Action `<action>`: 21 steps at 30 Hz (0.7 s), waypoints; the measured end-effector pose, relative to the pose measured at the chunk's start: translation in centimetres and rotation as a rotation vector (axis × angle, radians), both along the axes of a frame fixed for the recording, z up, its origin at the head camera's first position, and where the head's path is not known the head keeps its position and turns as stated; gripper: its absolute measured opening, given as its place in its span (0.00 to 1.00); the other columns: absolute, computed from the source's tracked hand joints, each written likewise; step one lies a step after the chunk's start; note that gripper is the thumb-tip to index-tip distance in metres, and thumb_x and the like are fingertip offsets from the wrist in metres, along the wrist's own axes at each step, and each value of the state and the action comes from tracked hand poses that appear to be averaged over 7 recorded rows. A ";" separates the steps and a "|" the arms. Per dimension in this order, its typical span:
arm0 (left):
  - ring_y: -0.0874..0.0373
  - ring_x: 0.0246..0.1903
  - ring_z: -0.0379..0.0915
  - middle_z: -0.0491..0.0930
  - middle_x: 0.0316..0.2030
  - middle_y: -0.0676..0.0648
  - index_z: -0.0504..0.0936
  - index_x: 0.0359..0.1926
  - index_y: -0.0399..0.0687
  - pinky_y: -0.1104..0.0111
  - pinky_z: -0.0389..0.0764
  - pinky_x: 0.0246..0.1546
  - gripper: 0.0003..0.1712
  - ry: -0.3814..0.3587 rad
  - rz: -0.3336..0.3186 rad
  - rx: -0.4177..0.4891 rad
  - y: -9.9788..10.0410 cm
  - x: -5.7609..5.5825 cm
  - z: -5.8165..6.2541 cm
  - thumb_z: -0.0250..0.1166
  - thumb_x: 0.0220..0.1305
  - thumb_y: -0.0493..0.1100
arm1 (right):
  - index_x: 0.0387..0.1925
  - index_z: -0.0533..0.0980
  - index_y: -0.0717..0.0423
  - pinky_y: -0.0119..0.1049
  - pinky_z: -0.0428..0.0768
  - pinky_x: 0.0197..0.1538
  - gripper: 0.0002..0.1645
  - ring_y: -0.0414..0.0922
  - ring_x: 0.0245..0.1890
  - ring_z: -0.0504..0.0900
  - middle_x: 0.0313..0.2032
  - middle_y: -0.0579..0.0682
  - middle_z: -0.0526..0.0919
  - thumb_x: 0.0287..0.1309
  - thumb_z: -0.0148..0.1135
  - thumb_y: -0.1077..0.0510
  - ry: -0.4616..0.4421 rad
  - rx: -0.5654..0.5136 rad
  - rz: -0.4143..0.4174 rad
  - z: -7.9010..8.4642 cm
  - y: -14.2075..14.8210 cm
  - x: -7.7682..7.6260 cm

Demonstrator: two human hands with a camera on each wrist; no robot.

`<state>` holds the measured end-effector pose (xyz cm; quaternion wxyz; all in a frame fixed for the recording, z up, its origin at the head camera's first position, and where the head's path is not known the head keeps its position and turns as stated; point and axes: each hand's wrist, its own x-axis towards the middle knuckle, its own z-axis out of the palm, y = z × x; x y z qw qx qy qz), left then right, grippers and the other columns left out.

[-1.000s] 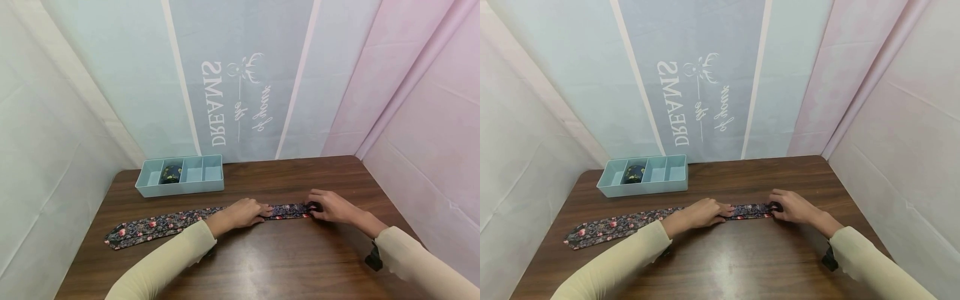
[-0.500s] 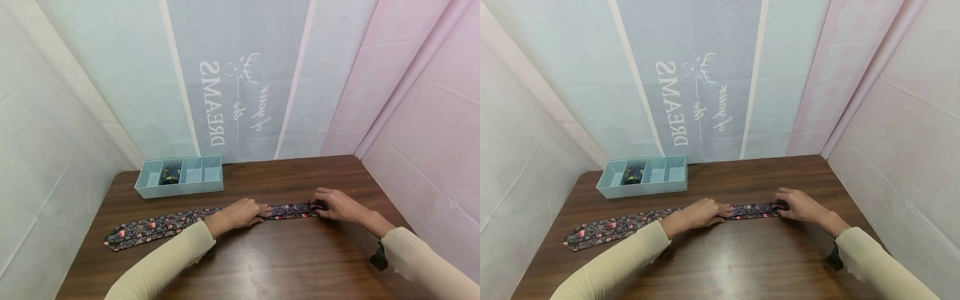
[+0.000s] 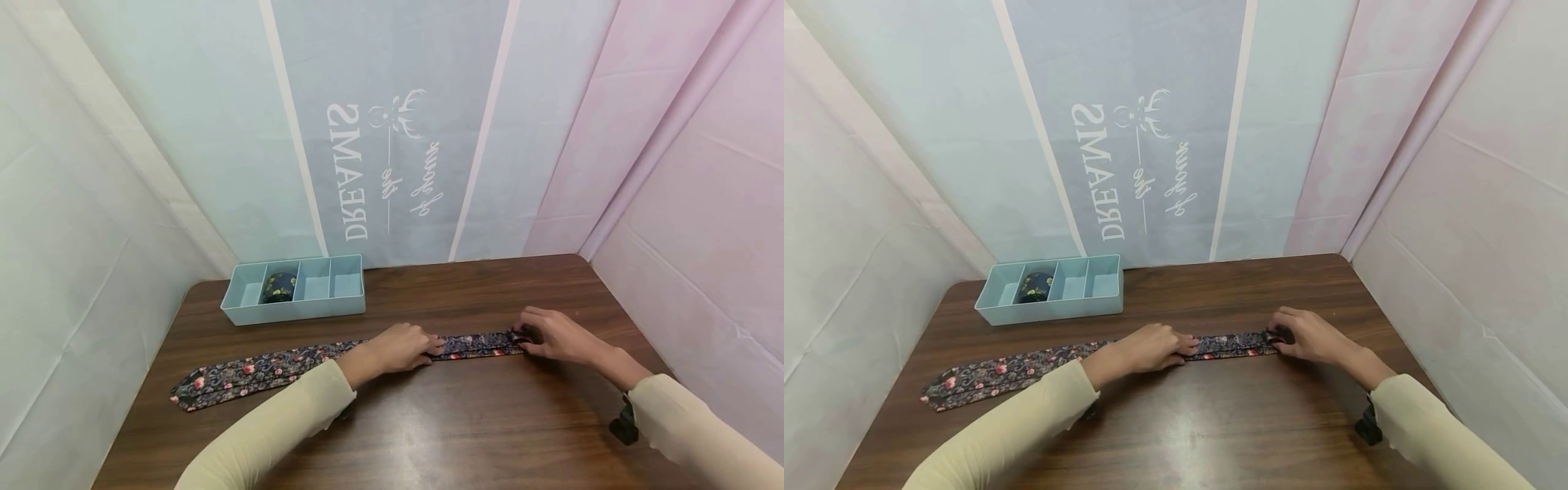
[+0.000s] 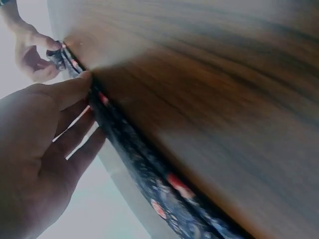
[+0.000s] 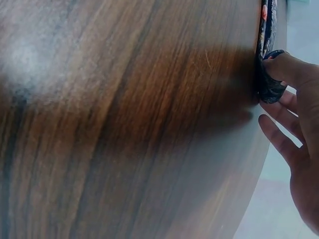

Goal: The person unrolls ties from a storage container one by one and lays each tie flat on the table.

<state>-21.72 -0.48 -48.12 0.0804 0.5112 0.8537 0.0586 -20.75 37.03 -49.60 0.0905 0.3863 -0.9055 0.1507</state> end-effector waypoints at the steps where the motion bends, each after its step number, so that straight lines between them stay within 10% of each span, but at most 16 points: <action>1: 0.59 0.61 0.82 0.81 0.66 0.53 0.83 0.67 0.53 0.67 0.85 0.57 0.21 0.012 0.001 -0.005 0.2 0.0 0.1 0.67 0.77 0.46 | 0.46 0.83 0.54 0.34 0.81 0.30 0.23 0.34 0.33 0.81 0.41 0.46 0.84 0.47 0.83 0.64 0.000 0.004 0.001 0.1 0.0 0.0; 9: 0.58 0.63 0.81 0.74 0.73 0.53 0.80 0.72 0.57 0.66 0.84 0.60 0.25 0.069 0.000 -0.007 2.2 0.1 0.3 0.66 0.77 0.50 | 0.61 0.84 0.49 0.26 0.69 0.29 0.32 0.31 0.28 0.69 0.46 0.46 0.82 0.52 0.80 0.66 -0.037 0.041 0.073 0.6 -0.2 -0.4; 21: 0.60 0.71 0.72 0.68 0.77 0.56 0.75 0.75 0.62 0.67 0.79 0.66 0.27 0.036 -0.034 -0.008 3.9 -0.4 -0.6 0.62 0.80 0.51 | 0.54 0.87 0.48 0.37 0.84 0.36 0.25 0.37 0.39 0.83 0.47 0.46 0.82 0.54 0.80 0.64 0.003 0.128 0.127 0.7 -0.3 -0.8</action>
